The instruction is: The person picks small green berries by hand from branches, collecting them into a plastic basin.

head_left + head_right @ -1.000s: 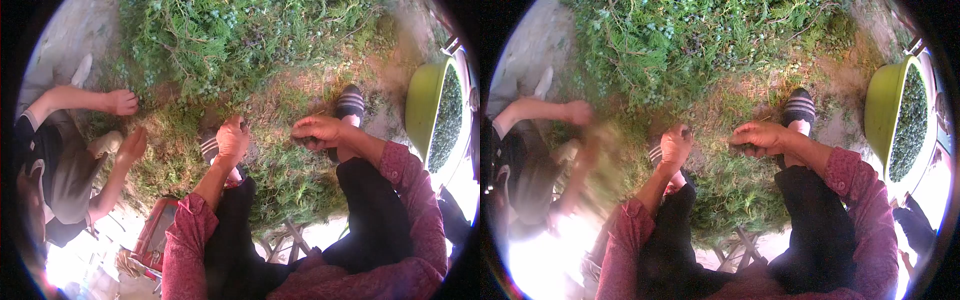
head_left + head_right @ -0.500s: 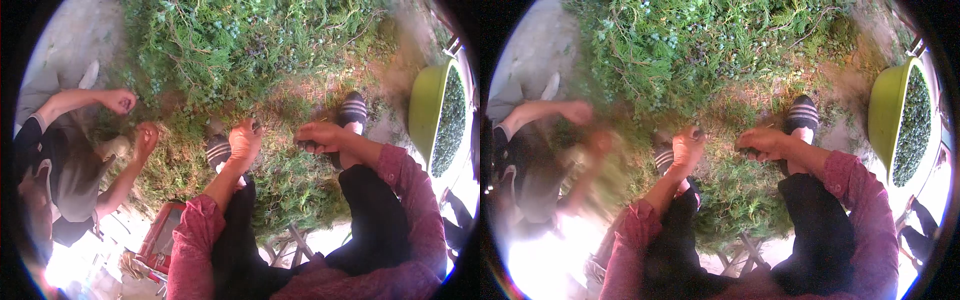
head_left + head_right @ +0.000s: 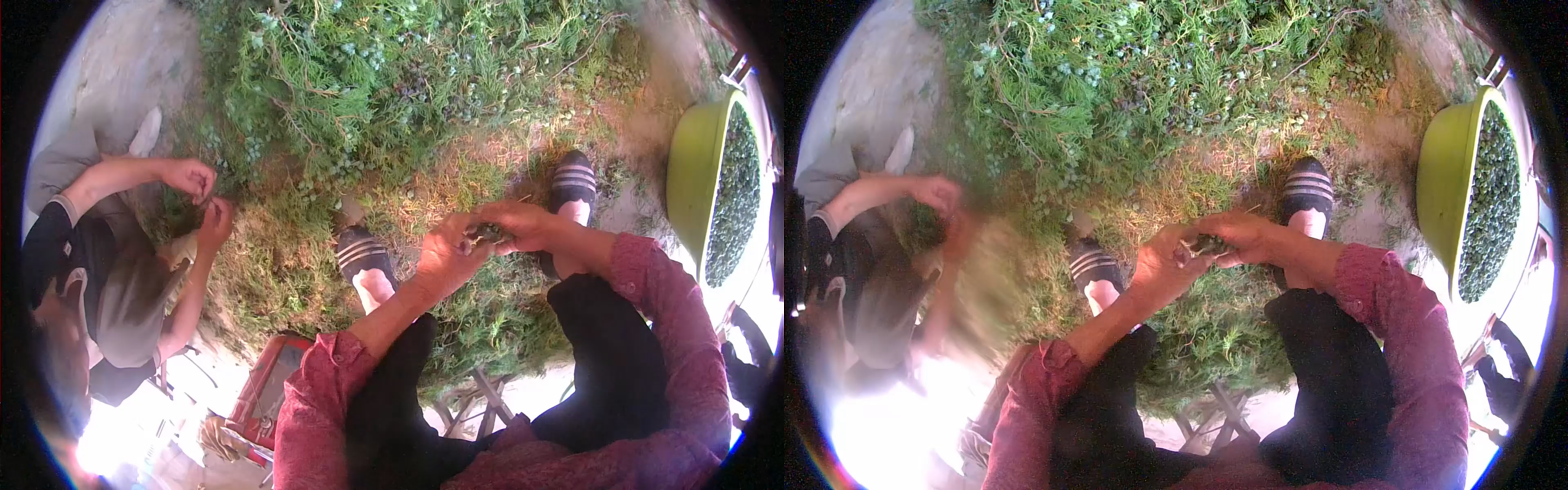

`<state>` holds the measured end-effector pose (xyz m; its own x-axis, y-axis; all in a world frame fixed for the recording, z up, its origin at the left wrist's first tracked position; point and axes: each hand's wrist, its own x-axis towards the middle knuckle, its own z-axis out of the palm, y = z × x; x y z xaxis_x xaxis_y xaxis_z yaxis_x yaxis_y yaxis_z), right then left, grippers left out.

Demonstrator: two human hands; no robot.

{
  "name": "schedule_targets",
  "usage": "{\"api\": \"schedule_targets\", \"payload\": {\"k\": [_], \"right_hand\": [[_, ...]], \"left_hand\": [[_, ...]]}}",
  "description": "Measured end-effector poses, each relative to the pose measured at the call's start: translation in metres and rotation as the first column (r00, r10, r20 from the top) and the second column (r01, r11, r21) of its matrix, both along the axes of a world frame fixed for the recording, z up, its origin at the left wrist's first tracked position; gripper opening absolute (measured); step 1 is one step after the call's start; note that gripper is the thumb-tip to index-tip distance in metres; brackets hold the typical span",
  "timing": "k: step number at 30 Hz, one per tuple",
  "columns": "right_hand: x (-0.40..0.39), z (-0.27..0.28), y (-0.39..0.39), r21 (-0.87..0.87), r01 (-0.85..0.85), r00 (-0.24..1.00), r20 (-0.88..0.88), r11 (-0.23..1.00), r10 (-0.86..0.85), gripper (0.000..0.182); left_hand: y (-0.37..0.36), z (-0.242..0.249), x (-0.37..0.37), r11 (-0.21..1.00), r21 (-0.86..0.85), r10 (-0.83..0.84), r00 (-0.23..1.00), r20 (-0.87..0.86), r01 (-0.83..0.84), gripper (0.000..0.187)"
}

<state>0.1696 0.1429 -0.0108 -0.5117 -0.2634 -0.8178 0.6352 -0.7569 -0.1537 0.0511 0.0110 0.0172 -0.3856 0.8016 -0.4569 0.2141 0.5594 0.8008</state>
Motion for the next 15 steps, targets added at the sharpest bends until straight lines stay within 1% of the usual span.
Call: {"api": "schedule_targets", "payload": {"k": [1, 2, 3, 4, 5, 6, 7, 8, 10, 12, 14, 15], "right_hand": [[0.003, -0.007, 0.0, -0.066, 0.015, 0.999, -0.037, 0.998, -0.018, 0.03], [0.007, -0.013, 0.002, -0.065, 0.015, 0.999, -0.037, 0.998, -0.017, 0.03], [0.011, -0.019, 0.006, -0.104, 0.008, 0.998, -0.062, 0.995, -0.014, 0.027], [0.012, -0.022, 0.009, -0.142, -0.001, 0.996, -0.087, 0.99, -0.011, 0.024], [0.01, -0.022, 0.011, -0.143, -0.003, 0.996, -0.088, 0.99, -0.01, 0.024], [0.009, -0.02, 0.012, -0.108, -0.019, 0.997, -0.071, 0.994, 0.011, 0.021], [0.007, -0.017, 0.012, -0.073, -0.035, 0.998, -0.055, 0.997, 0.031, 0.019], [0.003, -0.013, 0.012, -0.074, -0.037, 0.998, -0.056, 0.997, 0.032, 0.019], [-0.002, -0.007, 0.01, 0.038, -0.12, 0.992, -0.021, 0.992, 0.121, 0.02], [-0.002, -0.006, 0.009, 0.025, -0.112, 0.994, -0.013, 0.993, 0.113, 0.02], [-0.003, -0.006, 0.011, 0.017, -0.102, 0.995, -0.007, 0.995, 0.103, 0.021], [-0.002, -0.007, 0.011, 0.016, -0.071, 0.997, -0.006, 0.997, 0.071, 0.019]], "left_hand": [[0.006, 0.004, 0.0, 0.995, 0.029, -0.1, 0.995, 0.011, 0.1, 0.029], [0.012, 0.006, -0.011, 0.986, -0.161, -0.045, 0.999, 0.027, 0.049, 0.033], [0.009, -0.011, -0.024, 0.986, -0.161, -0.045, 0.999, 0.027, 0.049, 0.033], [0.0, -0.039, -0.036, 0.996, -0.087, -0.039, 0.976, -0.212, 0.021, 0.033], [-0.007, -0.056, -0.043, 1.0, -0.008, -0.014, 0.899, -0.438, 0.012, 0.032], [-0.009, -0.058, -0.046, 1.0, -0.01, -0.014, 0.899, -0.437, 0.01, 0.032], [-0.012, -0.06, -0.048, 0.999, -0.05, -0.027, 0.886, -0.462, 0.004, 0.027], [-0.013, -0.063, -0.05, 0.996, -0.087, -0.04, 0.872, -0.488, -0.003, 0.022], [-0.012, -0.066, -0.053, 0.996, -0.092, -0.062, 0.864, -0.499, 0.018, 0.021], [-0.012, -0.065, -0.054, 0.995, -0.097, -0.081, 0.856, -0.51, 0.037, 0.02], [-0.012, -0.059, -0.058, 0.964, -0.265, -0.156, 0.835, -0.527, 0.012, 0.018], [-0.014, -0.06, -0.059, 0.964, -0.264, -0.157, 0.834, -0.529, 0.014, 0.018]]}}
